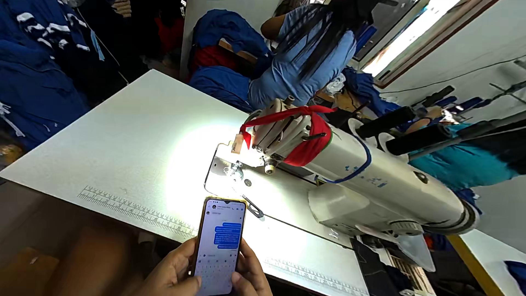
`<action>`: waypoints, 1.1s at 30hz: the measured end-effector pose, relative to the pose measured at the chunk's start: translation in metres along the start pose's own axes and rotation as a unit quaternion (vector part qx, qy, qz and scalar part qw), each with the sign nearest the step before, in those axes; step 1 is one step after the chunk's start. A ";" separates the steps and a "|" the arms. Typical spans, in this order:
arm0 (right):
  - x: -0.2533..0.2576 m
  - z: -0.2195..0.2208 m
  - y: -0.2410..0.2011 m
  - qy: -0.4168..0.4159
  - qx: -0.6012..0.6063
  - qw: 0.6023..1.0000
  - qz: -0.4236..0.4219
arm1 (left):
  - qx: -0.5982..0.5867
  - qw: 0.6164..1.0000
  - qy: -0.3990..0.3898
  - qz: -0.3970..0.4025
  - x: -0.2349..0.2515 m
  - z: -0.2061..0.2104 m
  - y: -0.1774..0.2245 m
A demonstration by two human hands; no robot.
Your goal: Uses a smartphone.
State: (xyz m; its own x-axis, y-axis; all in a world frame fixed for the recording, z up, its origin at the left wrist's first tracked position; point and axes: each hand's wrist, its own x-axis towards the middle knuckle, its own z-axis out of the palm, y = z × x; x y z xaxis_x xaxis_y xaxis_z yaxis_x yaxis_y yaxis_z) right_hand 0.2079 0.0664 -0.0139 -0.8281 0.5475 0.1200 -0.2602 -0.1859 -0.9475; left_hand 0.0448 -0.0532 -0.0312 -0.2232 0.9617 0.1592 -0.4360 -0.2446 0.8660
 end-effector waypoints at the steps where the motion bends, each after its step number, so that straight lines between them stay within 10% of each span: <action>1: 0.000 0.000 0.000 0.004 -0.002 1.000 0.002 | -0.006 1.000 -0.005 -0.001 0.000 -0.001 -0.001; 33: 0.002 -0.002 -0.003 -0.051 -0.031 0.998 0.019 | -0.052 0.999 -0.018 0.003 0.001 -0.009 -0.005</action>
State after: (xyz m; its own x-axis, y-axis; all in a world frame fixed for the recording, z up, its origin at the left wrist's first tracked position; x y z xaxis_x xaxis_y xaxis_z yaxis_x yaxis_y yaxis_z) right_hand 0.2083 0.0699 -0.0117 -0.8835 0.4553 0.1102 -0.1993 -0.1523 -0.9680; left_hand 0.0392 -0.0519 -0.0396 -0.1953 0.9635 0.1829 -0.5226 -0.2601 0.8119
